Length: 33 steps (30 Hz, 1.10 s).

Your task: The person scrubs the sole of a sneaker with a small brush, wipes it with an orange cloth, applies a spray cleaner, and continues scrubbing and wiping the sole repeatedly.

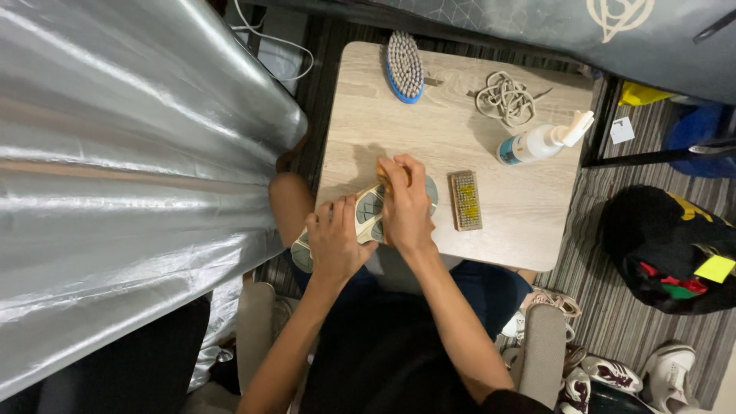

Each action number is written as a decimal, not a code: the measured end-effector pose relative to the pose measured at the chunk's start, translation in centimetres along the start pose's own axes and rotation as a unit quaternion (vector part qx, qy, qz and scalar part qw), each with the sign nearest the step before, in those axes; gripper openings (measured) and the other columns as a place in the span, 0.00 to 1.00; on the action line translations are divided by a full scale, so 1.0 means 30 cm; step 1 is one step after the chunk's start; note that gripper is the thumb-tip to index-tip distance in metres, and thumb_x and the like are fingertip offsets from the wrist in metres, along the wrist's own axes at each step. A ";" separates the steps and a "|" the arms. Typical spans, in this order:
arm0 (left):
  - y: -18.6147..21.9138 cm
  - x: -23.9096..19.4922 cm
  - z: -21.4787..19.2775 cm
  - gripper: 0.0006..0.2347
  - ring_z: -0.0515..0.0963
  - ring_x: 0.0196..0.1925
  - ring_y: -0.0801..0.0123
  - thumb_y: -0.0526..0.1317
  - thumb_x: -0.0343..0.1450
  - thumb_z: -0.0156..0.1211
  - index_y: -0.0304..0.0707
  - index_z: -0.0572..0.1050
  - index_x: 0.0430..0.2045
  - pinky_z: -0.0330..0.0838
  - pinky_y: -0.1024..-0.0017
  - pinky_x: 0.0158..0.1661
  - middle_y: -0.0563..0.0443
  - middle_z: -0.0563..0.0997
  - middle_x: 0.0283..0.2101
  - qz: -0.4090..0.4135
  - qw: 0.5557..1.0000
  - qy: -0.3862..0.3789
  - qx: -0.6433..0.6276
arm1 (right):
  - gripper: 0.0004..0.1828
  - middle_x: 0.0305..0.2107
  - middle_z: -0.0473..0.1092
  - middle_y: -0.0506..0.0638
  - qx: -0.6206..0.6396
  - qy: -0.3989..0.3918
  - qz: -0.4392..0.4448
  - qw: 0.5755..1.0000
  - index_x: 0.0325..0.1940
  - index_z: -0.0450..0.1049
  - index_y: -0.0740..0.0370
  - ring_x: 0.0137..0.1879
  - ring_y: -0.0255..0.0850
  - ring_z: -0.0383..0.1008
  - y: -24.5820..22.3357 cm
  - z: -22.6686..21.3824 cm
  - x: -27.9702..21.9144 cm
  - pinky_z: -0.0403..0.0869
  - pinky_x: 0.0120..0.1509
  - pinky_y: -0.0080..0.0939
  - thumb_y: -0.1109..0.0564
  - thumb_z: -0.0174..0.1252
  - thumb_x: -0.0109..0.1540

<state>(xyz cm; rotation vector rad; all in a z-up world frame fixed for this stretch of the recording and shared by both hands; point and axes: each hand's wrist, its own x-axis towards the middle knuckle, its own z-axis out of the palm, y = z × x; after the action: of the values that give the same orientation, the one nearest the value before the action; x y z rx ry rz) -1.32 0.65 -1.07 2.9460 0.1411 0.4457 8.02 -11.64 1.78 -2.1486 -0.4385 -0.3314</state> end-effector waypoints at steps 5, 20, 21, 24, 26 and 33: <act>-0.010 0.023 -0.011 0.43 0.75 0.49 0.54 0.52 0.41 0.79 0.36 0.73 0.53 0.62 0.58 0.46 0.47 0.79 0.48 -0.009 1.000 -0.026 -0.010 | 0.17 0.51 0.67 0.53 0.020 0.042 -0.047 0.998 0.57 0.75 0.59 0.54 0.53 0.77 0.037 0.066 0.004 0.78 0.58 0.50 0.68 0.59 0.63; -0.013 0.025 -0.005 0.45 0.75 0.50 0.53 0.52 0.40 0.79 0.36 0.72 0.55 0.63 0.56 0.47 0.47 0.78 0.48 -0.029 0.997 -0.061 -0.036 | 0.11 0.44 0.71 0.59 -0.081 0.053 -0.024 0.995 0.50 0.79 0.64 0.48 0.55 0.76 0.113 -0.113 -0.298 0.77 0.55 0.46 0.67 0.58 0.63; -0.013 0.029 -0.013 0.44 0.75 0.50 0.53 0.53 0.42 0.79 0.36 0.73 0.54 0.63 0.57 0.47 0.47 0.78 0.47 -0.029 0.997 -0.054 -0.035 | 0.11 0.41 0.71 0.58 -0.061 0.035 0.011 0.997 0.48 0.80 0.65 0.46 0.56 0.76 0.110 -0.125 -0.309 0.78 0.53 0.47 0.67 0.58 0.63; -0.009 0.037 -0.029 0.42 0.75 0.49 0.52 0.51 0.44 0.78 0.35 0.73 0.54 0.63 0.57 0.46 0.46 0.78 0.46 -0.026 0.998 -0.044 -0.042 | 0.12 0.35 0.71 0.57 -0.075 -0.020 0.081 0.994 0.45 0.80 0.61 0.41 0.57 0.77 0.135 -0.173 -0.308 0.77 0.47 0.52 0.63 0.64 0.57; -0.012 0.032 -0.019 0.43 0.75 0.50 0.52 0.52 0.43 0.79 0.35 0.73 0.54 0.63 0.57 0.46 0.46 0.78 0.46 -0.021 0.998 -0.038 -0.038 | 0.11 0.34 0.71 0.56 -0.078 -0.013 0.117 0.990 0.43 0.80 0.60 0.39 0.56 0.77 0.130 -0.176 -0.273 0.77 0.45 0.52 0.60 0.67 0.57; -0.018 0.025 -0.013 0.44 0.74 0.51 0.53 0.52 0.41 0.79 0.35 0.73 0.53 0.63 0.57 0.47 0.47 0.78 0.46 -0.018 0.999 -0.037 -0.036 | 0.12 0.43 0.71 0.54 -0.034 -0.019 0.000 0.999 0.47 0.80 0.63 0.51 0.54 0.76 0.136 -0.104 -0.056 0.77 0.55 0.46 0.65 0.65 0.59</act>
<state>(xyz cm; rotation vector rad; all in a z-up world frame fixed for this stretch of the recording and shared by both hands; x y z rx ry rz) -0.77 1.30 -0.59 2.8799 0.1646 0.3301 8.02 -16.72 -0.07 -2.2248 -0.4547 -0.3090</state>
